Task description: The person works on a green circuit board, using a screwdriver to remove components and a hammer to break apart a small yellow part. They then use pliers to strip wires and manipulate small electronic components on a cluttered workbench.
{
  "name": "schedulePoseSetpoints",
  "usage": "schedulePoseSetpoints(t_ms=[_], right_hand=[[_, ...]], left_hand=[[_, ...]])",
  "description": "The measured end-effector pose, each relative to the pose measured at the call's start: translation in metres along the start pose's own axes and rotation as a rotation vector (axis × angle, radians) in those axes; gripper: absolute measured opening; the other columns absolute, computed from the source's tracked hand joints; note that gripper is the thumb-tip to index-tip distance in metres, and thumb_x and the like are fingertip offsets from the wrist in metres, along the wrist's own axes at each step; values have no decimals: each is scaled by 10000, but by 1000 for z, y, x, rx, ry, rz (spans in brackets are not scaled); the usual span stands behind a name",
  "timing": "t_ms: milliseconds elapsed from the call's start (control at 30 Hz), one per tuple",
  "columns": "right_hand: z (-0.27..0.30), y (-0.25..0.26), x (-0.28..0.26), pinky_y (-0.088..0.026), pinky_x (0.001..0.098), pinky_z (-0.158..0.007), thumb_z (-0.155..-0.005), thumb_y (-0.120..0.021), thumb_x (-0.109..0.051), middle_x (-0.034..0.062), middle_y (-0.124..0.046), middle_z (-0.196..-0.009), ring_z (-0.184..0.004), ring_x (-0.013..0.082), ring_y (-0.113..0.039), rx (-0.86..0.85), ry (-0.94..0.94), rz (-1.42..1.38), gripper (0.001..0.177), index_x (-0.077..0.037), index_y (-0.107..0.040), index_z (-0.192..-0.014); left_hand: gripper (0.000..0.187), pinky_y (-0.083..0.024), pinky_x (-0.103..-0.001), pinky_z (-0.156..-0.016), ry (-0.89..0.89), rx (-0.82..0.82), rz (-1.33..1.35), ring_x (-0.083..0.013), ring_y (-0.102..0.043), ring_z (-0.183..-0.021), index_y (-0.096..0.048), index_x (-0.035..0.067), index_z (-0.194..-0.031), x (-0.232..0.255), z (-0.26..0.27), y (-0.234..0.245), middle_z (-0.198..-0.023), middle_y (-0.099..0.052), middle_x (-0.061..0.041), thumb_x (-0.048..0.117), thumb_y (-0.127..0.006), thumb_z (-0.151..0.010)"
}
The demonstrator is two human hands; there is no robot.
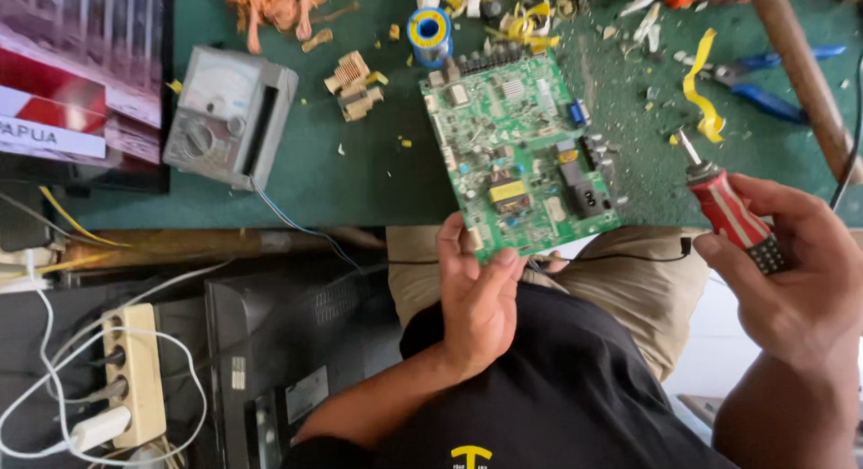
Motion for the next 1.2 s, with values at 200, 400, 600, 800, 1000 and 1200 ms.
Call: schedulePoseSetpoints(t_ms=[200,400,600,800,1000,1200], right_hand=[[41,-7,8,-450,306,-841,-1074,-773,-18,240,-706,-1285,-932,204,-576,11,-135,150,435,150,-663,-1460],[68,-3,43,-472,251,-860,-1027,-734,-87,180,-679,-1289,-998,179,-610,162,-351,-65,458,66,-612,-1441],[82,-4,50,-474,228,-911,-962,-788,-122,114,-673,-1185,-1039,138,-641,78,-392,-19,535,4,-632,-1458],[74,-30,17,-492,280,-706,-946,-788,-285,-19,-807,-1077,-658,128,-584,-132,-280,278,416,-155,-718,-1335],[65,-24,-2,-535,310,-923,-973,-754,-223,68,-796,-1244,-1054,183,-760,-84,-151,239,400,-69,-698,-1338],[63,-11,-1,-506,343,-886,-1010,-747,-207,95,-762,-1180,-994,241,-712,-22,-157,296,369,-58,-711,-1346]], left_hand=[[534,-528,-550,-1197,188,-332,-290,-304,-577,-1324,-301,55,-1438,-24,18,-27,-1402,-504,-201,33,-655,-1038],[777,-646,-321,-826,573,-755,-1109,-207,-755,-1125,-357,60,-1650,-18,27,-48,-1450,-685,-129,352,-636,-987],[668,-556,-505,-1144,-627,-1311,-1569,-350,-629,-1234,-468,90,-1536,43,-2,-132,-1355,-644,-152,225,-888,-1033],[1135,-206,-747,-1267,-873,-1556,-1822,-458,-329,-1564,-552,114,-1547,-5,-37,-147,-1637,-437,-206,614,-1083,-678],[726,-348,-689,-1179,-984,-1467,-1652,-341,-634,-1137,-719,102,-1213,-14,-39,-156,-1190,-657,-102,600,-971,-747],[675,-432,-487,-1095,-1161,-1155,-1785,-283,-588,-891,-665,97,-973,-9,-31,-159,-971,-606,-86,747,-491,-1031]])
Point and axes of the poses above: each hand's wrist, its own z-axis away from the middle knuckle, its own y-axis out of the back of the hand, x = y × z, the point moved 10 cm from there along -z, towards the middle knuckle
